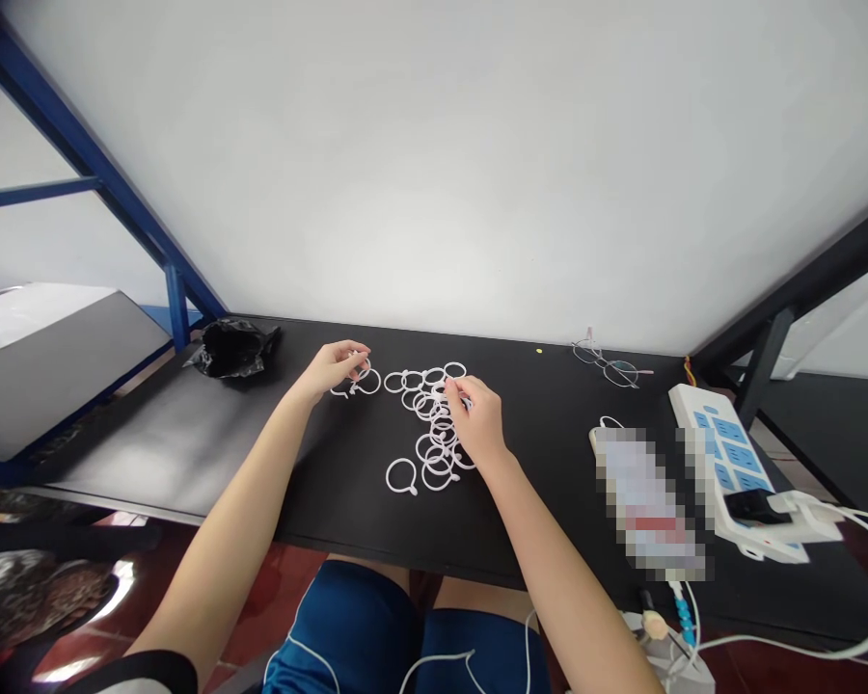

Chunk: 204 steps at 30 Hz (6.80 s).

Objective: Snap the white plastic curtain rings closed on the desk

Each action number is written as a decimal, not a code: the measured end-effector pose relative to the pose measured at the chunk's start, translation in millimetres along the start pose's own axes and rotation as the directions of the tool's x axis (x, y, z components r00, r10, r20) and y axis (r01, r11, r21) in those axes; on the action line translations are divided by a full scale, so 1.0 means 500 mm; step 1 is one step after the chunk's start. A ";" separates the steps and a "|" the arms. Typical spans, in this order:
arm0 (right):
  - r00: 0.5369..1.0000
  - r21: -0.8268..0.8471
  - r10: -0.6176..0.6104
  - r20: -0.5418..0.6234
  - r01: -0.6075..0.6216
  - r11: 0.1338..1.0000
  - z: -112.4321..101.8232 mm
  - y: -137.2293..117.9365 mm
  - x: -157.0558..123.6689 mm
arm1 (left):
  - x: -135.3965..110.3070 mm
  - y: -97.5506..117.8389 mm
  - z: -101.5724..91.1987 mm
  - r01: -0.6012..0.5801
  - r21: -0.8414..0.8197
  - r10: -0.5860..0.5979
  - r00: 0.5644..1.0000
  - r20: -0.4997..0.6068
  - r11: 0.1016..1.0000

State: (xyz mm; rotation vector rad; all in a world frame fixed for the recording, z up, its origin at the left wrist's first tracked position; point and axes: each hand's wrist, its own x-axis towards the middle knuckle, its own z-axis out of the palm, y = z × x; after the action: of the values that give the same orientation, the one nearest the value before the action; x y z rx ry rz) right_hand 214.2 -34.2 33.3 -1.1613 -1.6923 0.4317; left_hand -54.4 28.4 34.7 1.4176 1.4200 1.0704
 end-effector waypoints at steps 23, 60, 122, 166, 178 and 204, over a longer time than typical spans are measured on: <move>1.000 0.027 0.000 0.012 0.000 1.000 0.000 -0.003 -0.002 | -0.011 0.029 -0.007 0.130 -0.538 -0.128 0.991 0.042 0.833; 0.988 0.013 -0.113 0.108 0.113 0.994 0.019 -0.021 -0.012 | -0.077 0.069 0.127 0.233 -0.572 0.139 0.835 0.532 0.787; 0.995 0.369 0.080 0.053 -0.094 0.925 0.015 -0.007 -0.003 | -0.096 0.060 0.135 -0.783 0.395 0.755 0.599 0.267 0.481; 0.997 -0.097 -0.061 0.040 0.065 0.993 0.001 0.013 0.000 | -0.010 -0.022 0.007 -0.349 0.745 0.342 0.924 0.172 0.569; 0.998 -0.049 -0.064 -0.025 0.062 0.997 0.006 0.007 0.001 | -0.002 -0.038 0.020 -0.406 0.702 0.324 0.911 0.257 0.585; 0.992 -0.042 -0.092 -0.086 0.088 0.995 0.004 0.008 0.003 | -0.062 0.043 0.064 -0.463 0.536 0.495 0.864 0.095 0.706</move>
State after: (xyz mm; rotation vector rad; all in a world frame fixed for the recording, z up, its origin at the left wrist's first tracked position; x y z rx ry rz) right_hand 214.4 -30.6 30.0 -1.1109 -1.6756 0.2891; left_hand -17.5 -2.5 46.2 2.2920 1.5025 1.0608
